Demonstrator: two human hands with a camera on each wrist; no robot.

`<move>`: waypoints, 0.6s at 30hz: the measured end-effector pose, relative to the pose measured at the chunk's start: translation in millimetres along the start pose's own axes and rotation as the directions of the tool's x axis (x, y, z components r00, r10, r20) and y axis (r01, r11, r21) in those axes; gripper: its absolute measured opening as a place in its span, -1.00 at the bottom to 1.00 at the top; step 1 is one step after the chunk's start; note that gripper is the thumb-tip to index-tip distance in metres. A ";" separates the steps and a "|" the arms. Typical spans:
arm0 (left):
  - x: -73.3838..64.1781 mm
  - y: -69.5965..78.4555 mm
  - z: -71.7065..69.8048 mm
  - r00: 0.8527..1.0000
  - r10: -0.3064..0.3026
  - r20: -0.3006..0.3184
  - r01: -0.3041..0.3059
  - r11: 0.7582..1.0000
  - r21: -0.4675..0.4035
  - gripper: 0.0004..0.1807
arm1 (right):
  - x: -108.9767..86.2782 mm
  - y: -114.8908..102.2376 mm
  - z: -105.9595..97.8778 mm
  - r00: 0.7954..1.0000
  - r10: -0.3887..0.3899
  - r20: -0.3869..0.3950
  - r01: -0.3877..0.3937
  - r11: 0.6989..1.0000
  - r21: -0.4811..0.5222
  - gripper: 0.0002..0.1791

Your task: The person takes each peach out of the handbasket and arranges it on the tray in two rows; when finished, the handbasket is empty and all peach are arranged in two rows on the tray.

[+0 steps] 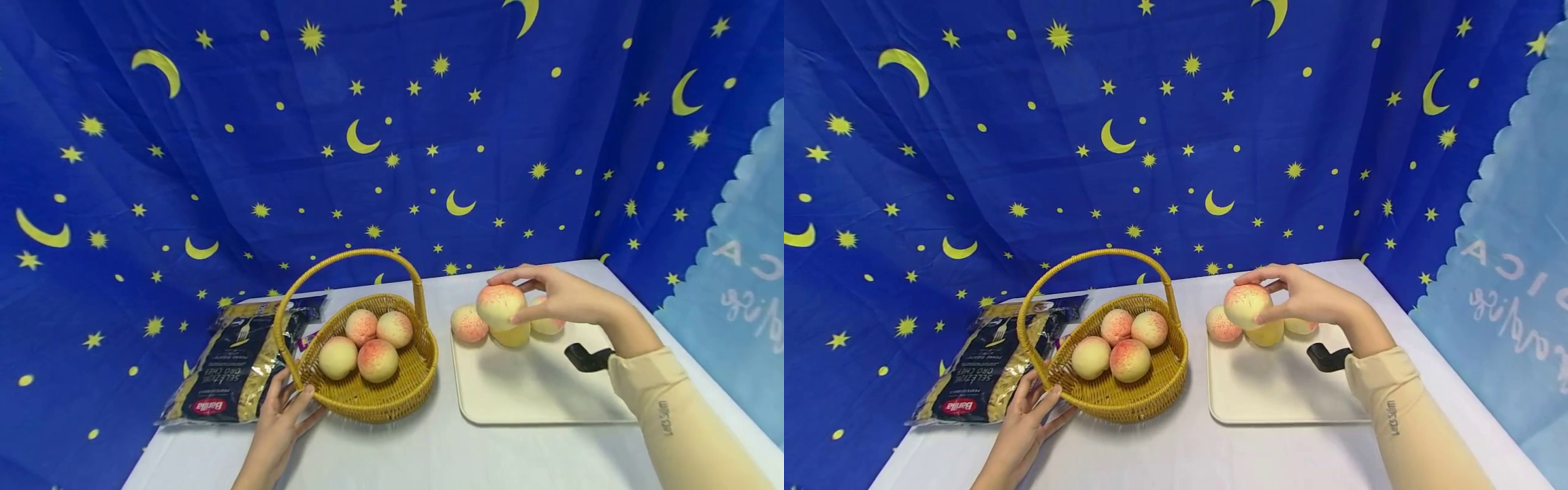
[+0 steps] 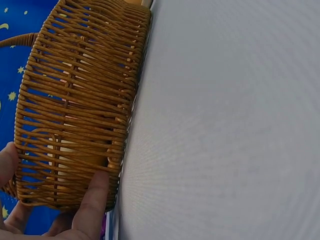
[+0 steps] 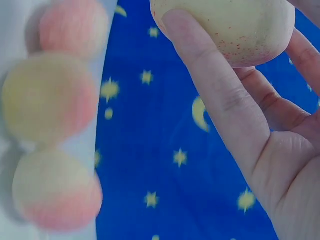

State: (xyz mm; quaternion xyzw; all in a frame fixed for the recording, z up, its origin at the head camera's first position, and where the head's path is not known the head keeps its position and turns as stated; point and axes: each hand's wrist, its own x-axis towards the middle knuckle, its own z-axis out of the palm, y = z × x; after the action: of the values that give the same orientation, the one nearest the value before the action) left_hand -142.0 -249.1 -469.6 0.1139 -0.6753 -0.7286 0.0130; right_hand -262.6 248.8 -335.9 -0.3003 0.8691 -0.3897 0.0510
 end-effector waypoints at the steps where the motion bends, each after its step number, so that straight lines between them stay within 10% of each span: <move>1: -0.3 0.2 0.2 1.000 -0.001 -0.001 0.001 1.000 0.002 -0.27 | -5.5 3.6 -3.7 1.000 0.020 -0.017 -0.020 1.000 0.004 -0.33; 18: -0.7 1.0 1.0 1.000 -0.022 -0.012 0.022 1.000 0.000 -0.26 | -70.2 76.3 -41.1 0.953 0.242 -0.182 -0.250 0.968 -0.026 -0.24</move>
State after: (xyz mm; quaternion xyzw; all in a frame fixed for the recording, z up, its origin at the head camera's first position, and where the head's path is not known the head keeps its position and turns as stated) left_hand -141.6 -248.0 -468.4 0.1254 -0.6740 -0.7279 0.0091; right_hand -255.5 354.2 -371.7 -0.1549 0.9100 -0.3843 0.0140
